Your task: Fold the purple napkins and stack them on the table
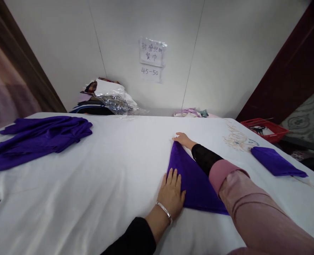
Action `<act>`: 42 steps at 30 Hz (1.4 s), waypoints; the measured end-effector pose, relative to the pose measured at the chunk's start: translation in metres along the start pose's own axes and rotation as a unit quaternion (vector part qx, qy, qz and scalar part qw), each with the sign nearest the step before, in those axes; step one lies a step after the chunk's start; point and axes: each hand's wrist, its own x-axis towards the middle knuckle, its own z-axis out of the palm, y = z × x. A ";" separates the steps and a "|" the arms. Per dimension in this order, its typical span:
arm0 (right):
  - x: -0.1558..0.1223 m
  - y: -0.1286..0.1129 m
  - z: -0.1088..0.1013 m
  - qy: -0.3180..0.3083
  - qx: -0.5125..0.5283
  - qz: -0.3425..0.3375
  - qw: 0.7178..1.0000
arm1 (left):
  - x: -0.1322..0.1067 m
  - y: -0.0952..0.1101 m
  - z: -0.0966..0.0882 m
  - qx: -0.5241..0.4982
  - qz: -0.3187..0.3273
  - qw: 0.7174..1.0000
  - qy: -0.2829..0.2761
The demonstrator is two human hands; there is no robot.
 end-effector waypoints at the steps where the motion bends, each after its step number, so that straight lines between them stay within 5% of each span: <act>1: 0.001 -0.001 0.001 -0.002 -0.002 0.000 1.000 | 0.000 0.000 0.000 -0.003 -0.001 1.000 -0.001; 19: 0.003 -0.003 0.001 -0.044 -0.007 -0.025 0.999 | 0.000 0.001 -0.004 -0.017 -0.002 1.000 -0.007; 29: -0.009 -0.007 -0.014 0.010 -0.075 -0.040 0.996 | 0.000 0.001 -0.004 -0.019 -0.012 1.000 -0.010; 35: -0.068 -0.007 -0.027 0.002 -0.124 -0.086 0.989 | 0.001 0.001 -0.007 -0.010 -0.011 1.000 -0.013; 39: -0.130 0.010 -0.029 -0.015 -0.156 -0.116 0.981 | 0.003 0.001 -0.009 -0.003 -0.014 1.000 -0.016; 42: -0.185 0.028 -0.029 -0.022 -0.208 -0.201 0.957 | 0.004 0.000 -0.010 0.003 -0.024 1.000 -0.016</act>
